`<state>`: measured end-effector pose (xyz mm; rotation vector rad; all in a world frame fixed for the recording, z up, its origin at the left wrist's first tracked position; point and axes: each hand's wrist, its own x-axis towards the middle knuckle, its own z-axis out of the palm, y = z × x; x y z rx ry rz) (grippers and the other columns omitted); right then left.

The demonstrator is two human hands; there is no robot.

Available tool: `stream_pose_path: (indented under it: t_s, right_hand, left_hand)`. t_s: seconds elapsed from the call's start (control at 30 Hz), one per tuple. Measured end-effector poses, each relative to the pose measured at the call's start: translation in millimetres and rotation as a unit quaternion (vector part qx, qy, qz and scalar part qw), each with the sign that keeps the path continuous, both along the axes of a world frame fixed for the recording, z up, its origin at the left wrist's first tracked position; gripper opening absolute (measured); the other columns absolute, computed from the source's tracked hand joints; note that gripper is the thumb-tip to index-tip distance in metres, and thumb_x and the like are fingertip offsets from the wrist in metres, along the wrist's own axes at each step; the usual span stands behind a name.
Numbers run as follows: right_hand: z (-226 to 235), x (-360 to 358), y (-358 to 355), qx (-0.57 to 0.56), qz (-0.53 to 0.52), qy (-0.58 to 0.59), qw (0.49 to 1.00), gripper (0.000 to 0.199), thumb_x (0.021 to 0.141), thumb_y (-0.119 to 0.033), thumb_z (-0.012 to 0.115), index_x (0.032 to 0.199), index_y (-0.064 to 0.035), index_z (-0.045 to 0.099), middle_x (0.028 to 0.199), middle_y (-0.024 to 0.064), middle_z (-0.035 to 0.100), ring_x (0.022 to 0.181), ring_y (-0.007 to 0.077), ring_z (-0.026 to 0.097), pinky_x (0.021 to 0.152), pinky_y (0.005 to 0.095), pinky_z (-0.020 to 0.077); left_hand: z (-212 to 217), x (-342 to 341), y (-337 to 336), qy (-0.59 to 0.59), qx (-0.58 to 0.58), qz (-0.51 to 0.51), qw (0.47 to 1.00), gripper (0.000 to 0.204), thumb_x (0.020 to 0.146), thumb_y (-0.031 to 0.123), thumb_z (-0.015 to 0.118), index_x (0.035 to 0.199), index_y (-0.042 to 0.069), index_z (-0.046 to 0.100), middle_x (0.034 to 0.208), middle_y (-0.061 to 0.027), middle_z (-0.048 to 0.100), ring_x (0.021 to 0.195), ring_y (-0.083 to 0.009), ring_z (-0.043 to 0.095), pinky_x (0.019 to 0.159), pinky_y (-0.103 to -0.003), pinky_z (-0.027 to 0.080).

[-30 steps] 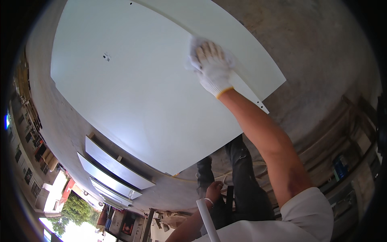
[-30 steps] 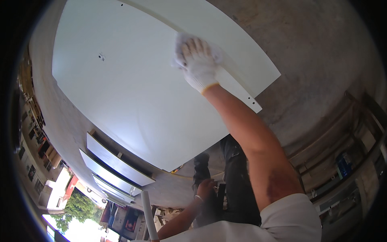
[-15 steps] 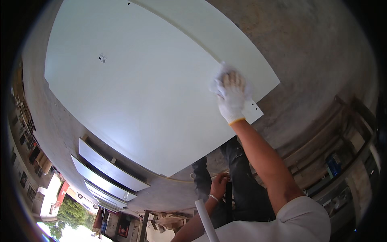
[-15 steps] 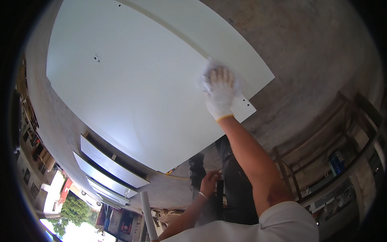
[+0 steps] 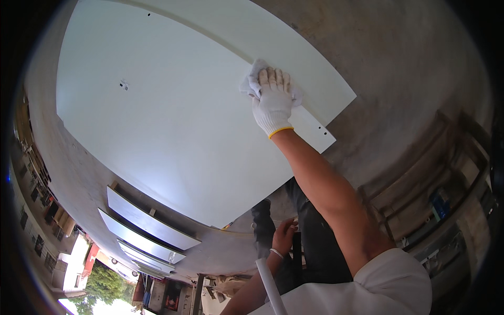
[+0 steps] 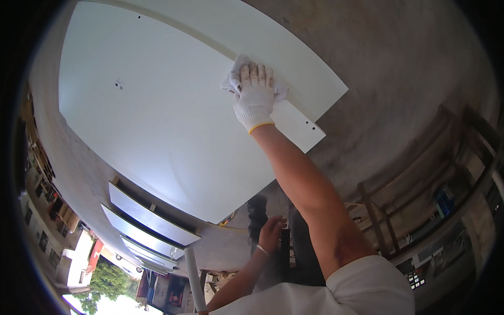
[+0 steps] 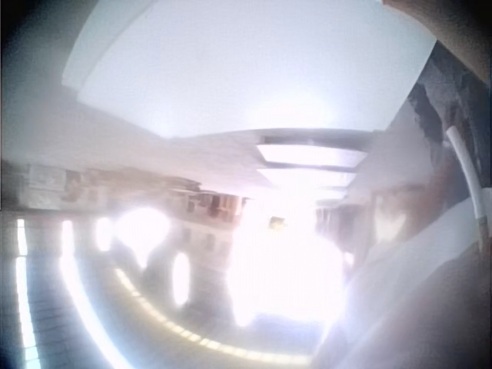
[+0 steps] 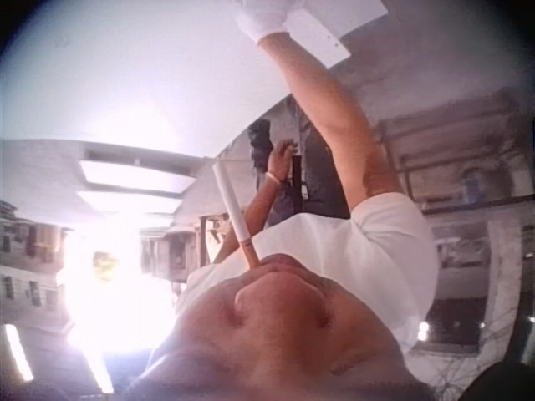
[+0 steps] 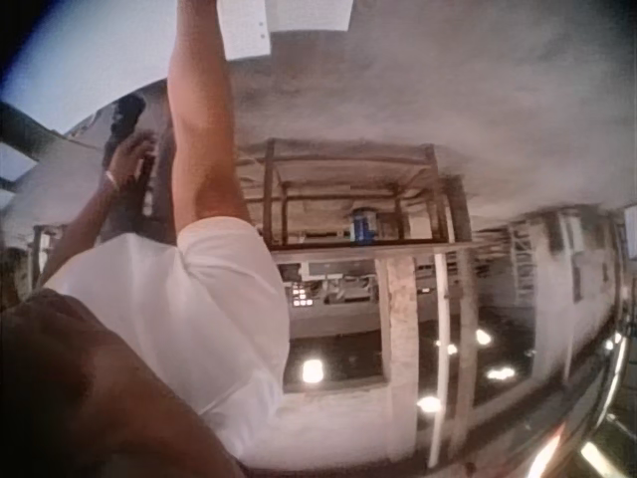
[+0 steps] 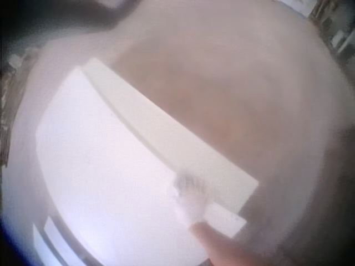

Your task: The person wipes the edges and surfaces of several large white panels with a cloth. They lift and stack the panels, then continue wiping each one before placing them back in a pile.

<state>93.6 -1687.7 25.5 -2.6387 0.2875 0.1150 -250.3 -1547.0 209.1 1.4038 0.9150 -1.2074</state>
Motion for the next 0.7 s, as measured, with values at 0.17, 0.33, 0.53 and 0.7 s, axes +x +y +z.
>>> stream_pose_path:
  t_s: [0.17,0.33,0.53,0.7]
  right_hand:
    - [21.1,-104.8,-52.9,-0.033,0.045,0.076,0.996,0.068,0.079,-0.02,0.073,0.14,0.0011,0.052,0.15,0.0236,0.05,0.146,0.0417,0.037,0.126,0.0549,0.0183]
    - [29.7,-86.9,-31.3,-0.101,-0.032,0.197,0.975,0.073,0.082,-0.029,0.075,0.146,-0.0028,0.05,0.154,0.0234,0.046,0.149,0.0411,0.035,0.126,0.0563,0.0145]
    - [2.0,89.1,47.0,0.005,0.02,-0.088,0.996,0.066,0.088,-0.037,0.071,0.145,-0.0086,0.053,0.152,0.0134,0.051,0.148,0.031,0.036,0.124,0.0502,0.0217]
    - [7.6,47.1,9.7,0.03,0.049,-0.062,0.996,0.054,0.085,-0.03,0.072,0.134,-0.0091,0.059,0.142,0.0132,0.058,0.144,0.0319,0.042,0.123,0.0442,0.0243]
  left_hand:
    - [2.3,7.0,-1.7,-0.008,-0.016,-0.019,1.0,0.032,0.101,0.007,0.055,0.131,-0.002,0.06,0.119,-0.015,0.073,0.107,-0.0229,0.072,0.094,-0.034,0.055]
    - [3.1,13.8,3.6,-0.014,-0.005,-0.014,1.0,0.032,0.102,0.008,0.055,0.132,0.0,0.061,0.118,-0.0132,0.074,0.105,-0.0208,0.072,0.093,-0.033,0.055]
    - [5.8,10.4,6.9,-0.017,0.015,-0.107,0.994,0.032,0.102,0.007,0.054,0.132,-0.001,0.061,0.118,-0.0135,0.074,0.103,-0.0197,0.072,0.091,-0.032,0.055]
    - [-4.2,13.6,25.7,0.017,0.019,0.001,1.0,0.032,0.102,0.009,0.054,0.132,0.0,0.06,0.116,-0.0131,0.074,0.102,-0.0195,0.072,0.085,-0.031,0.056]
